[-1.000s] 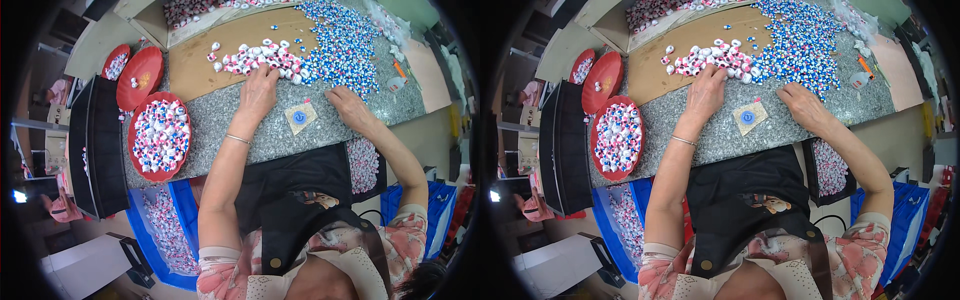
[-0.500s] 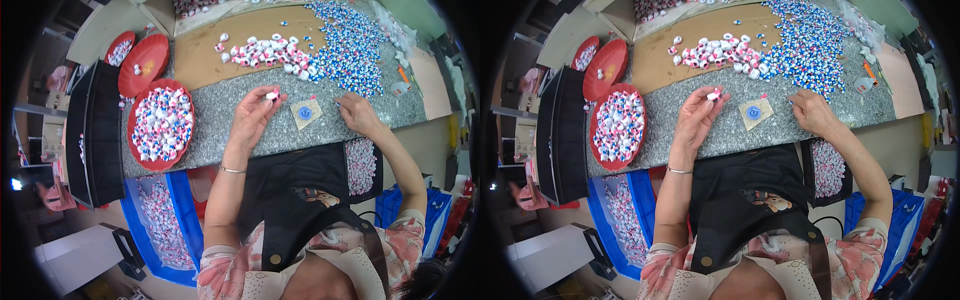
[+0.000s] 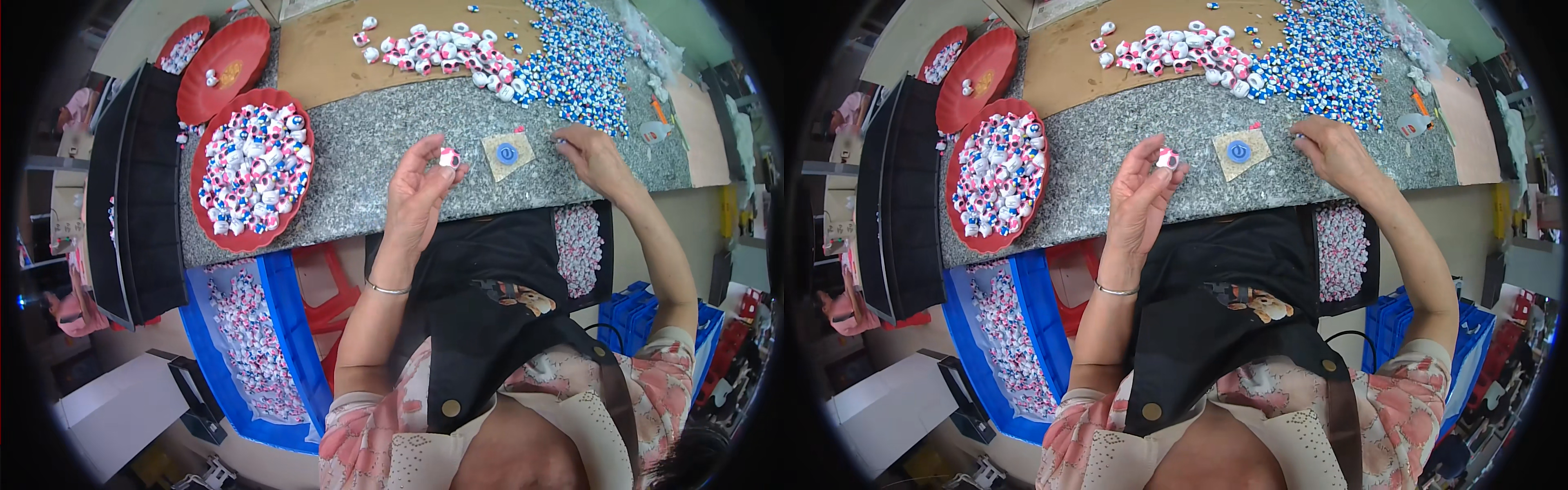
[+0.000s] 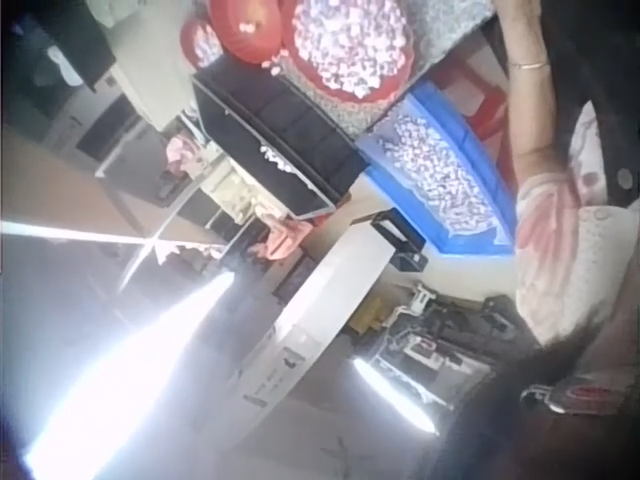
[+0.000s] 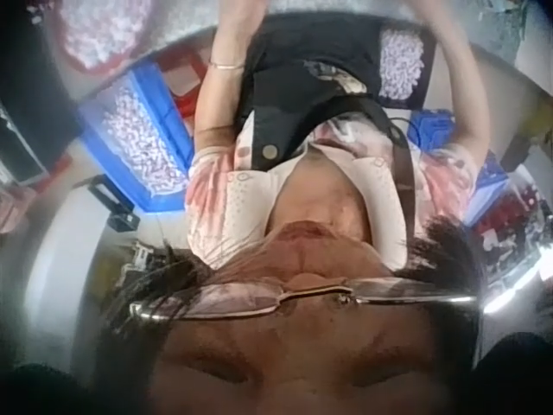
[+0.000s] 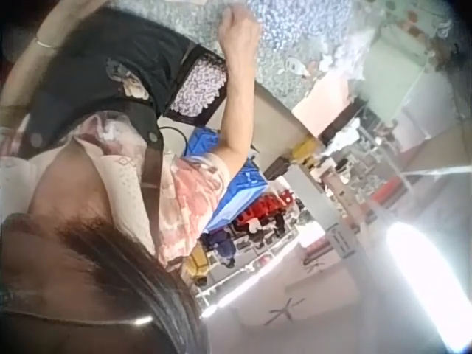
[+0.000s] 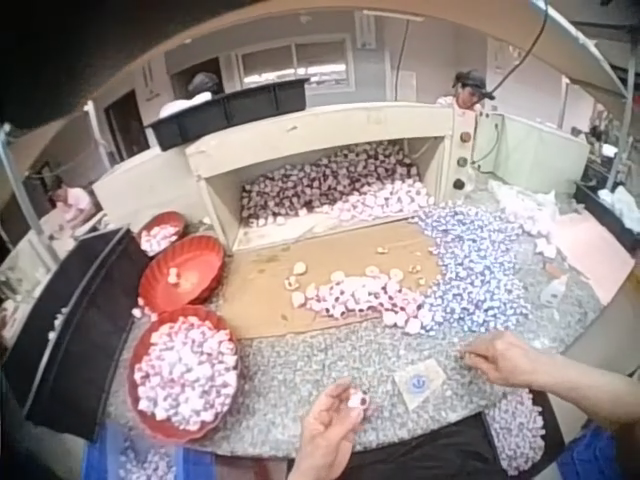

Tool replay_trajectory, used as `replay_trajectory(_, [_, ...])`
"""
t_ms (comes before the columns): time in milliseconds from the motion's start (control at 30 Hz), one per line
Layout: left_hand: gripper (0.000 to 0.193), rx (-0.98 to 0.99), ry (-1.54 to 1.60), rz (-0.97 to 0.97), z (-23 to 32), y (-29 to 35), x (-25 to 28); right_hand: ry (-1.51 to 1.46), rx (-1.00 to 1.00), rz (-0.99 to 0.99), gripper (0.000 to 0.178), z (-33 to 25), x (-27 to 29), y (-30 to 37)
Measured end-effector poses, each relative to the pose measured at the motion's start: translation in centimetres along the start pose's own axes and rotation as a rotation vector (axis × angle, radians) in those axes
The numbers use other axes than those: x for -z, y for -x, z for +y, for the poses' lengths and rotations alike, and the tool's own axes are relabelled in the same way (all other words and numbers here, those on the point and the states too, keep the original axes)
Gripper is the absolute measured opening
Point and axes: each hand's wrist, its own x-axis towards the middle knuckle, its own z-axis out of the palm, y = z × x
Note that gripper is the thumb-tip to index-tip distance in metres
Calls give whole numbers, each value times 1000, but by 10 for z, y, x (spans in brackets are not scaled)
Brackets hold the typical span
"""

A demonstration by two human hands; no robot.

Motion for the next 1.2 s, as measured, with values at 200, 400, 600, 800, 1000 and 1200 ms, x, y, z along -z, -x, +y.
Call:
replay_trajectory(200, [31,103,214,-73,-8,2,7,153,20,-77,14,-2,-1,20])
replay_trajectory(400, [28,95,273,-82,-8,5,10,125,13,-49,14,-6,-2,22])
replay_trajectory(600, [30,143,342,-59,-7,7,7,116,25,-62,14,-19,-3,17])
replay_trajectory(800, [32,-151,64,-182,-14,8,9,135,30,-73,15,-14,-6,18])
replay_trajectory(1000, [36,-276,-270,-104,-6,10,-2,104,10,-27,12,-14,-7,19])
replay_trajectory(1200, [36,-410,-350,-175,-13,6,6,110,19,-38,12,-13,-5,20])
